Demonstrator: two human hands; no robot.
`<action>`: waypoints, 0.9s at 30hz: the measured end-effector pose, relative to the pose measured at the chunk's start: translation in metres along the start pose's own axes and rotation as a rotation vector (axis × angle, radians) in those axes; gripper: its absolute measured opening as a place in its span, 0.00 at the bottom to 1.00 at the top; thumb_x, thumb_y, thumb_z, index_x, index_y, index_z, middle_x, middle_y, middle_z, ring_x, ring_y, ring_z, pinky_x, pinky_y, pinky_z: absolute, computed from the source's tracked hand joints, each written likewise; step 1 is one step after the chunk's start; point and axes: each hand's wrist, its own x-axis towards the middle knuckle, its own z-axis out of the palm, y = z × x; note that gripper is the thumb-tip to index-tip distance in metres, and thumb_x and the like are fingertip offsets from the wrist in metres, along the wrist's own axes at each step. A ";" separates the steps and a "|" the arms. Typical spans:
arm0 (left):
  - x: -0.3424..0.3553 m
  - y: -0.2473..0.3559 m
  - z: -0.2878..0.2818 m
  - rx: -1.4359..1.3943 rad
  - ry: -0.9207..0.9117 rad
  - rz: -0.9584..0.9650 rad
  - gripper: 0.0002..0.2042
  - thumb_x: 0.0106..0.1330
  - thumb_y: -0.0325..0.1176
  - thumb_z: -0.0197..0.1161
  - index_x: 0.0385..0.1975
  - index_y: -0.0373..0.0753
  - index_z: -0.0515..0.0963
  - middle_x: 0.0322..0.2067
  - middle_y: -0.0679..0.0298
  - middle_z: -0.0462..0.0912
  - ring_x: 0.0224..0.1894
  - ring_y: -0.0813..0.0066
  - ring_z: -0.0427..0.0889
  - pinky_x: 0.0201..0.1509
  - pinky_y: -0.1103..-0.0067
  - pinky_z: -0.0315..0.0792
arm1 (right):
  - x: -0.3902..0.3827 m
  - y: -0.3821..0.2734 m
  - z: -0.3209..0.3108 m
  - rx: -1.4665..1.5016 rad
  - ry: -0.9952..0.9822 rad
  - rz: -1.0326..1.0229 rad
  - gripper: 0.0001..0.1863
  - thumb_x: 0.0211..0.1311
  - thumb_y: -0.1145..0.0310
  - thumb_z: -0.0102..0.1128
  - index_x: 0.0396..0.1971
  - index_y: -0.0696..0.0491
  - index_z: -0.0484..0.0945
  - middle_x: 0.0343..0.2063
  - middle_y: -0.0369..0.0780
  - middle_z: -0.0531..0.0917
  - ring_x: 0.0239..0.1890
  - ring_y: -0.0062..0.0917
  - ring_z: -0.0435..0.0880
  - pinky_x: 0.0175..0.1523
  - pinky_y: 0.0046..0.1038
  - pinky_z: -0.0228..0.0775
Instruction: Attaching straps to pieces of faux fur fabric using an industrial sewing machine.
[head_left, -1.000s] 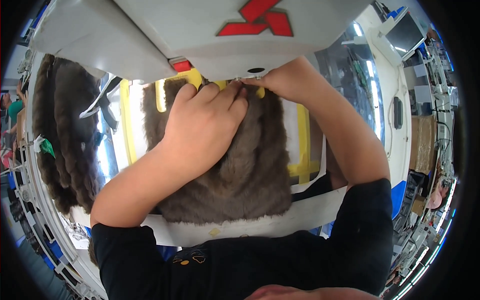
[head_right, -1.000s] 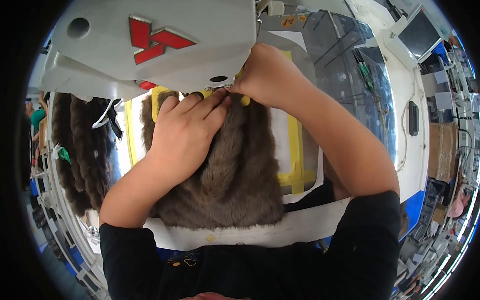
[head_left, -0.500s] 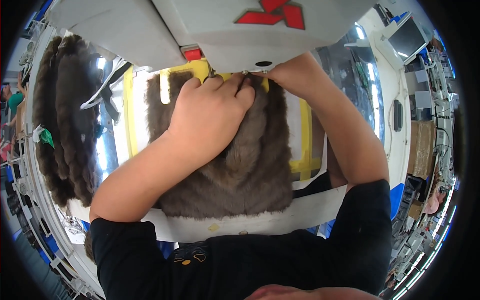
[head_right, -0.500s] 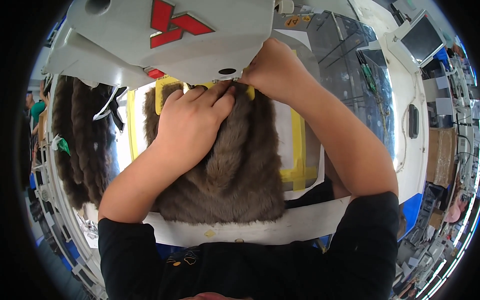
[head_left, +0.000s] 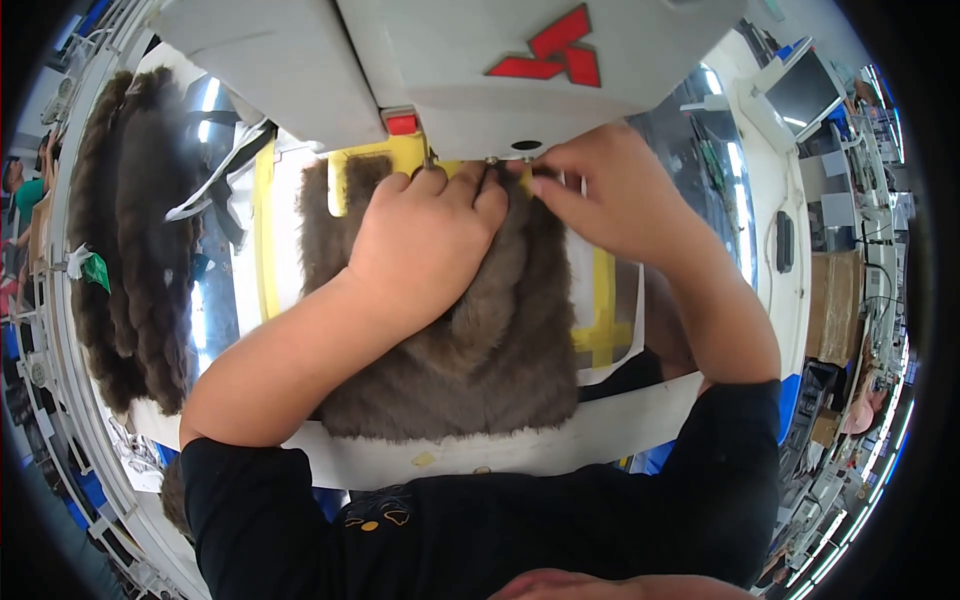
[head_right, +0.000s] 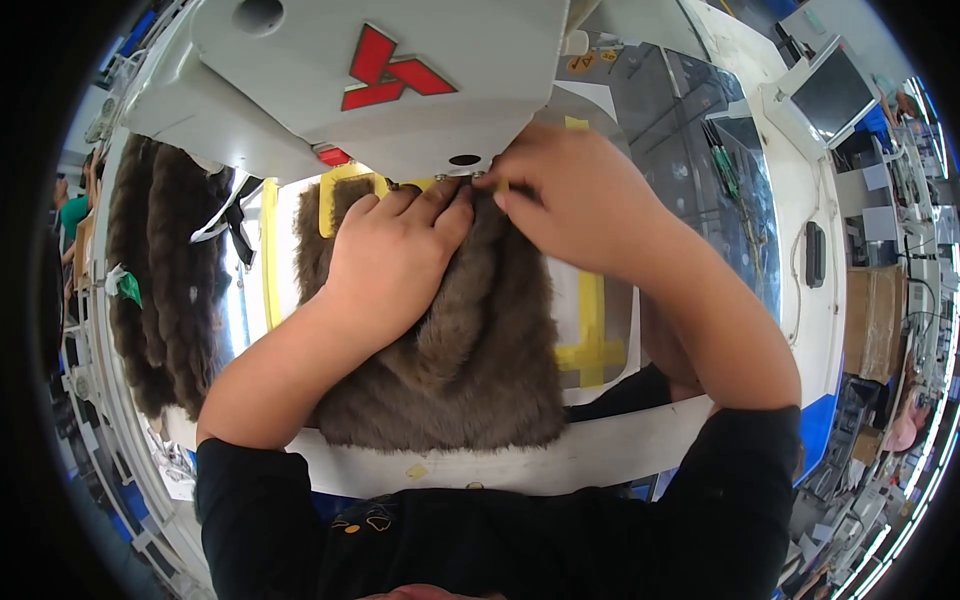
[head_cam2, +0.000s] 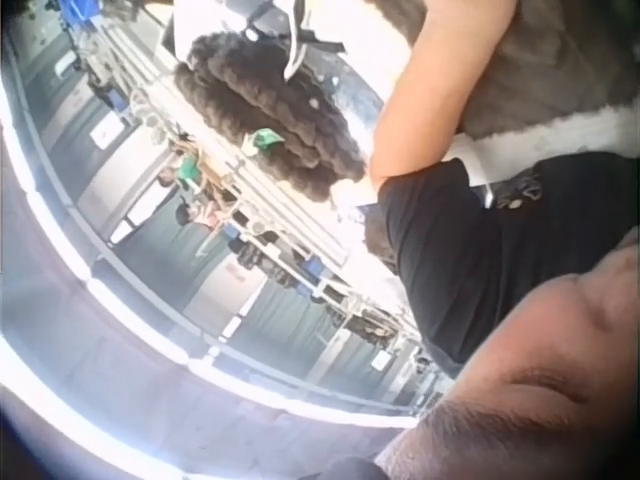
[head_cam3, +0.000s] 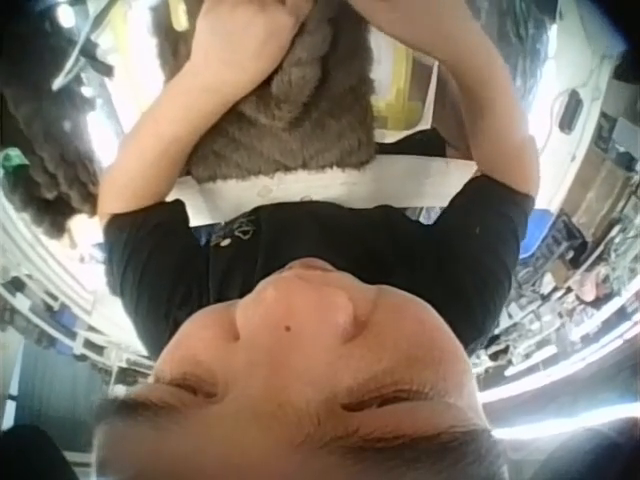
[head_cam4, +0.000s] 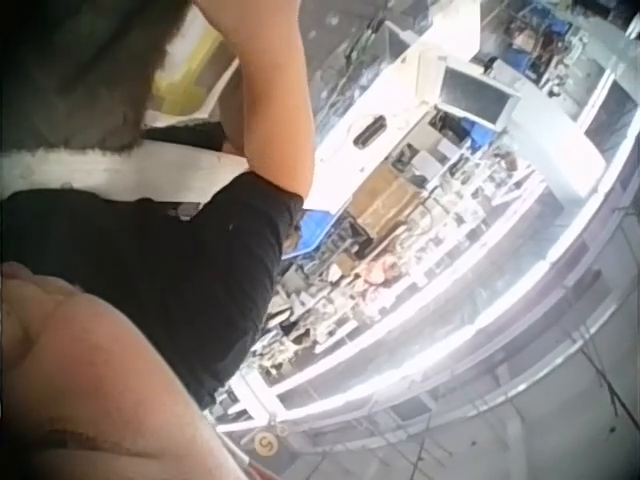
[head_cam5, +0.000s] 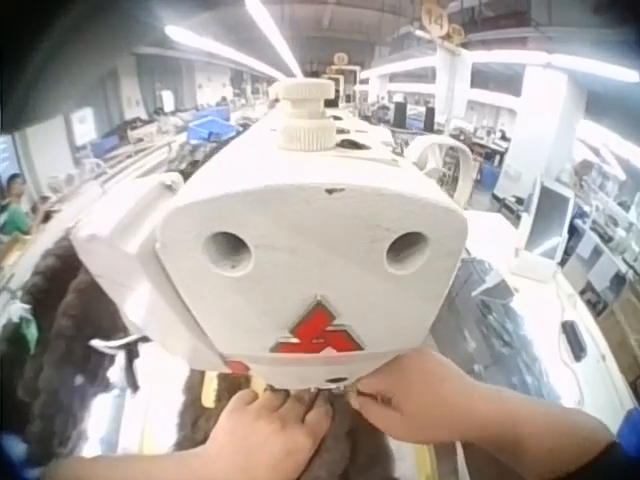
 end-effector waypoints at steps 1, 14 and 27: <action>0.000 0.000 0.000 -0.020 0.001 -0.001 0.13 0.61 0.30 0.60 0.45 0.41 0.82 0.51 0.65 0.87 0.40 0.68 0.84 0.42 0.71 0.76 | -0.005 0.000 -0.002 -0.061 -0.078 -0.172 0.14 0.60 0.69 0.64 0.44 0.54 0.87 0.44 0.44 0.88 0.47 0.41 0.87 0.50 0.39 0.80; 0.004 -0.005 -0.001 -0.187 -0.015 -0.003 0.12 0.59 0.28 0.59 0.43 0.39 0.79 0.51 0.60 0.87 0.40 0.64 0.85 0.44 0.69 0.79 | -0.024 0.006 0.033 -0.228 0.002 -0.253 0.15 0.60 0.66 0.67 0.47 0.50 0.84 0.52 0.32 0.86 0.45 0.28 0.88 0.43 0.32 0.83; 0.009 -0.006 0.008 -0.207 0.173 0.021 0.04 0.58 0.31 0.60 0.32 0.42 0.76 0.30 0.65 0.79 0.30 0.66 0.82 0.34 0.70 0.74 | -0.019 -0.005 0.032 -0.333 0.049 -0.190 0.12 0.61 0.67 0.64 0.45 0.51 0.84 0.45 0.33 0.86 0.34 0.31 0.88 0.33 0.33 0.81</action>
